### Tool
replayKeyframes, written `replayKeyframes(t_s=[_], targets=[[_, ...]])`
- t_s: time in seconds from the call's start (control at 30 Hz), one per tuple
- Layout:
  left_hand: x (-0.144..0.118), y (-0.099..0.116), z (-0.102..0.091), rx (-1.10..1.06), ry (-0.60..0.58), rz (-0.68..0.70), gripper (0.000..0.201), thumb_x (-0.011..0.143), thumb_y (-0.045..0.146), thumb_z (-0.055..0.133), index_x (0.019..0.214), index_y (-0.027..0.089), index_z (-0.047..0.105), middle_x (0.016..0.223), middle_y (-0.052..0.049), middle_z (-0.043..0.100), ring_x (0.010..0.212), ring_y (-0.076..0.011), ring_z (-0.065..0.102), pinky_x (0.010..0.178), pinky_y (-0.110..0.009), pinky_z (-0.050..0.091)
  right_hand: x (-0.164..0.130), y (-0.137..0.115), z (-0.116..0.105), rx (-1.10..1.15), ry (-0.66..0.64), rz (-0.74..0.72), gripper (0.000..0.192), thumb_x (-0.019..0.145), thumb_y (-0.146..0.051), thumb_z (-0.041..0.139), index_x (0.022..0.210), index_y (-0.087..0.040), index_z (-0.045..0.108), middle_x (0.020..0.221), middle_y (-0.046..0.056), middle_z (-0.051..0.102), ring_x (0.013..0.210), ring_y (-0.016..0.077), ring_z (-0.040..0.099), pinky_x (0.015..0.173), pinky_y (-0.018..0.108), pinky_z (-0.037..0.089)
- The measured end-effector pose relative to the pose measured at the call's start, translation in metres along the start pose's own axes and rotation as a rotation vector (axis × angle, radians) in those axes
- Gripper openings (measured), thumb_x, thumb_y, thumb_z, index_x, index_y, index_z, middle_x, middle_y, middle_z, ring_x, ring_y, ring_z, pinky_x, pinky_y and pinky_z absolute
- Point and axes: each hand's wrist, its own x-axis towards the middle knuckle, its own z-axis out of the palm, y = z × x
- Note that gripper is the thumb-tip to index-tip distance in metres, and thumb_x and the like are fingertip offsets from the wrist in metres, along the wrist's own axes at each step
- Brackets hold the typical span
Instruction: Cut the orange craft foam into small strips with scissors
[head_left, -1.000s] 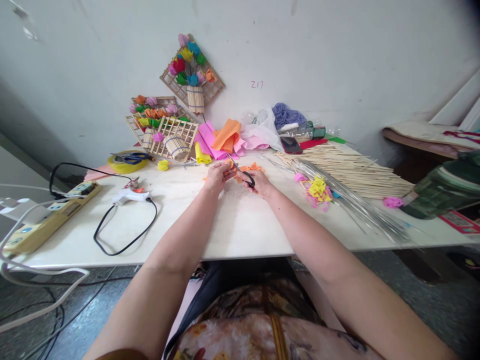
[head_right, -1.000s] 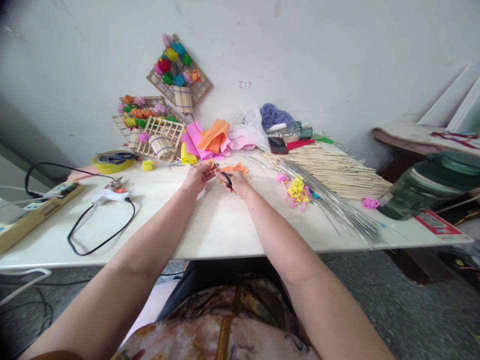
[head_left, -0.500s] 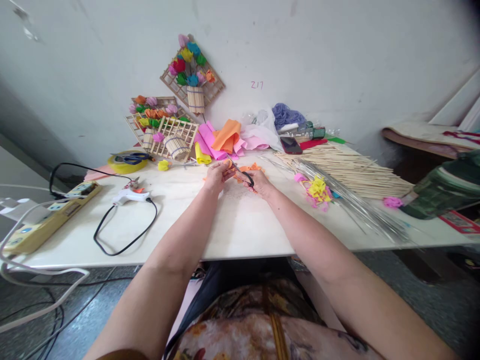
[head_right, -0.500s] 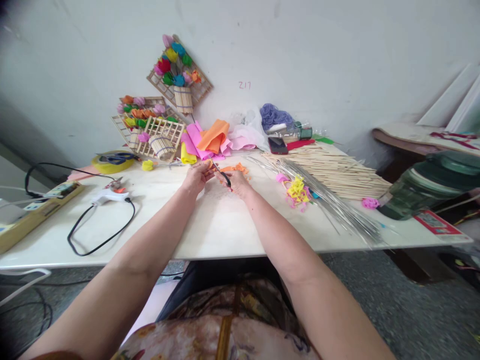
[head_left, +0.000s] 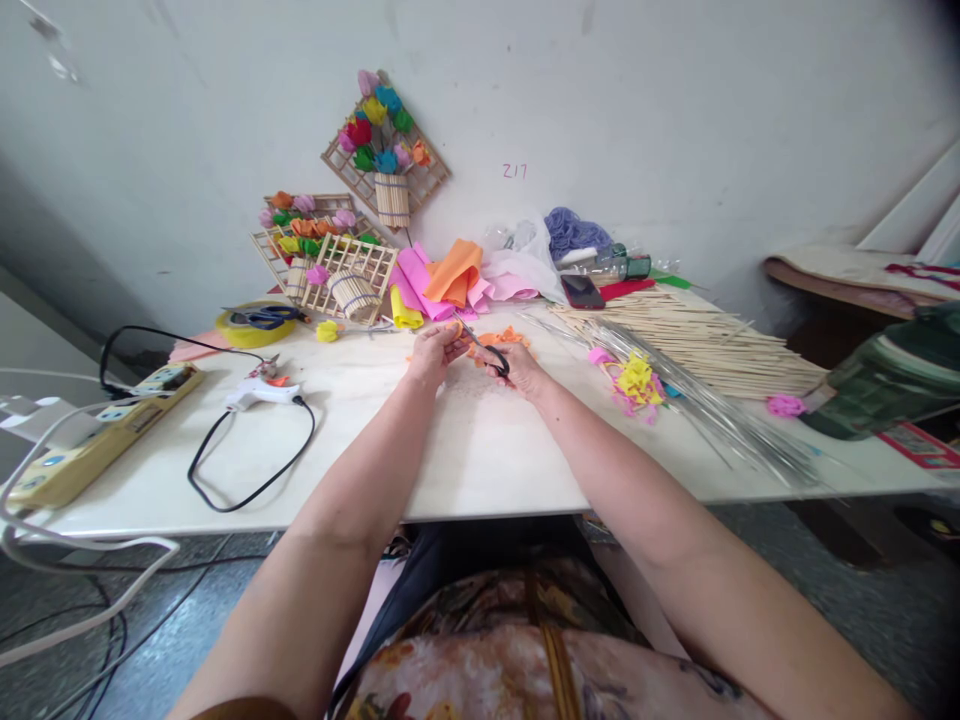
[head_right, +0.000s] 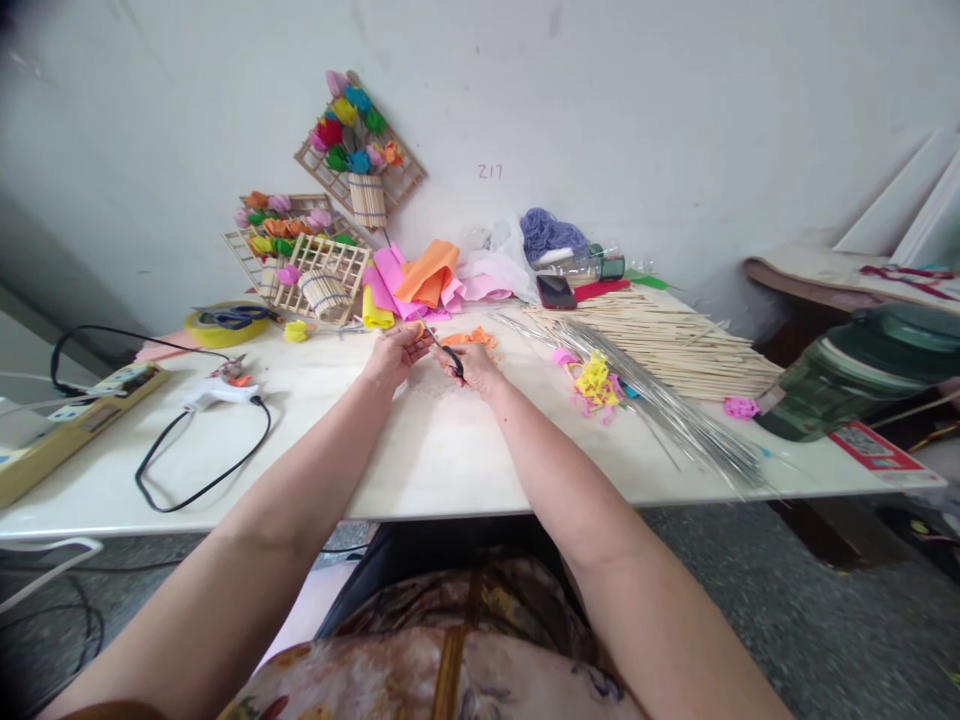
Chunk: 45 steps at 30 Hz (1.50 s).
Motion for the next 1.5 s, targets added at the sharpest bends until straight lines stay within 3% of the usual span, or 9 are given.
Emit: replayKeyframes(t_s=[0.7,0.97,1.1,1.2,1.5], targets=[[-0.0010,0.0007,-0.0022,0.056,-0.060,-0.013,0.027,0.067,0.031,0.085,0.080,0.015,0.067,0.073,-0.004,0.072,0.068,-0.0144,0.070,0.074,-0.027,0.056,-0.0003,-0.0008,0.0005,-0.023,0.040,0.002,0.029,0.084,-0.034,0.075,0.069,-0.016,0.058,0.047,-0.006,0.047,0.034,0.0035,0.034,0.030,0.016,0.024],[0.0005,0.0005,-0.0010,-0.034,-0.014,0.018,0.017,0.068,0.022,0.081,0.076,0.015,0.068,0.072,-0.003,0.071,0.065,-0.0108,0.066,0.074,-0.025,0.055,0.0050,0.0049,-0.0001,-0.024,0.017,0.033,0.024,0.087,-0.025,0.070,0.069,-0.014,0.059,0.049,-0.004,0.057,0.032,0.0042,0.042,0.032,0.015,0.030],[-0.0021,0.0017,0.0013,-0.033,-0.017,0.030,0.018,0.067,0.021,0.082,0.074,0.015,0.067,0.070,-0.001,0.069,0.063,-0.0104,0.065,0.072,-0.024,0.054,0.0030,0.0032,-0.0009,-0.022,-0.020,0.054,0.023,0.088,-0.021,0.069,0.069,-0.014,0.058,0.051,-0.001,0.060,0.035,0.0065,0.051,0.028,0.015,0.021],[-0.0034,0.0025,0.0015,-0.004,-0.024,0.030,0.020,0.067,0.023,0.083,0.076,0.015,0.067,0.070,-0.001,0.069,0.063,-0.0101,0.065,0.073,-0.024,0.054,0.0025,0.0021,-0.0030,-0.017,-0.018,0.066,0.025,0.089,-0.022,0.069,0.068,-0.014,0.058,0.049,-0.003,0.057,0.032,0.0041,0.045,0.028,0.014,0.019],[-0.0043,0.0008,0.0014,0.020,-0.075,0.044,0.020,0.066,0.025,0.085,0.074,0.015,0.068,0.070,-0.003,0.069,0.064,-0.0113,0.064,0.073,-0.026,0.054,-0.0014,-0.0028,-0.0074,0.050,-0.030,0.066,0.022,0.094,-0.033,0.064,0.087,-0.013,0.067,0.051,-0.003,0.059,0.033,0.0035,0.045,0.028,0.013,0.021]])
